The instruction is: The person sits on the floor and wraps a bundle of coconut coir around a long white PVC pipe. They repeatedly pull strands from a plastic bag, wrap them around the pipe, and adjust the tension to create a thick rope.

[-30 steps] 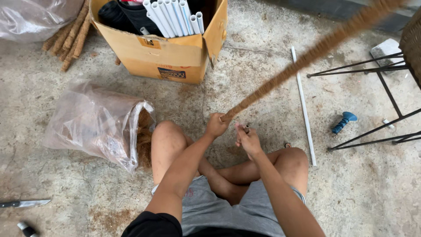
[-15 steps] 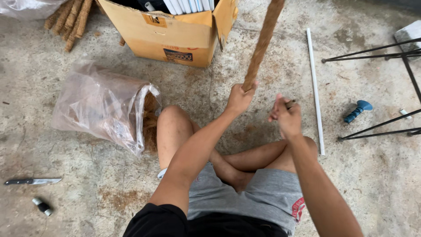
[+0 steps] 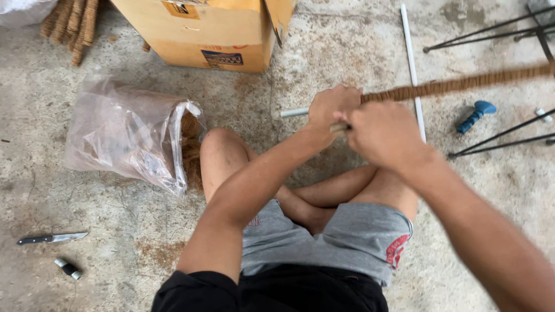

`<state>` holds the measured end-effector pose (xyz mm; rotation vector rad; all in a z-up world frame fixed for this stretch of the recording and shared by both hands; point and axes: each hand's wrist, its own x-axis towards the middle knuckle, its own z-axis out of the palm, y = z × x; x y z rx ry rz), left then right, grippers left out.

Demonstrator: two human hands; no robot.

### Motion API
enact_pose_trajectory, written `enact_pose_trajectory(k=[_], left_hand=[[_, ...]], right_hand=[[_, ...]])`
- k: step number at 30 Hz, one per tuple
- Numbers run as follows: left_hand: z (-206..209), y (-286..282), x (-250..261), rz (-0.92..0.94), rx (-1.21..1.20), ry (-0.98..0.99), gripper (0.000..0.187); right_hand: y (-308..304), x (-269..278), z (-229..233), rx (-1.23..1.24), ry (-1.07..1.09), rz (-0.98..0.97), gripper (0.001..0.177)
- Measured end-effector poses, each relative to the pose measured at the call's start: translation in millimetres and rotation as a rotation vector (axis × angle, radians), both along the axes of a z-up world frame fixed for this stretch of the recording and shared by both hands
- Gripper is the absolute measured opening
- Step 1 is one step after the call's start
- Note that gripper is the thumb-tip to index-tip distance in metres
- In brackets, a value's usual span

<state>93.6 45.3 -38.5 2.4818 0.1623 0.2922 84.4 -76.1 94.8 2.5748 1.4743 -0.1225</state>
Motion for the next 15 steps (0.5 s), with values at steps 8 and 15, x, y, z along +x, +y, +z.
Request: enact_pose_trajectory(k=[8, 15], left_hand=[[4.6, -26.7, -66.8, -0.574, 0.361, -0.099, 0.026], [24.3, -26.5, -103.2, -0.754, 0.322, -0.127, 0.018]], right_hand=[[-24.2, 39.5, 34.9, -0.383, 0.503, -0.012, 0.028], [-77.6, 40.8, -19.8, -0.198, 0.91, -0.05, 0.042]])
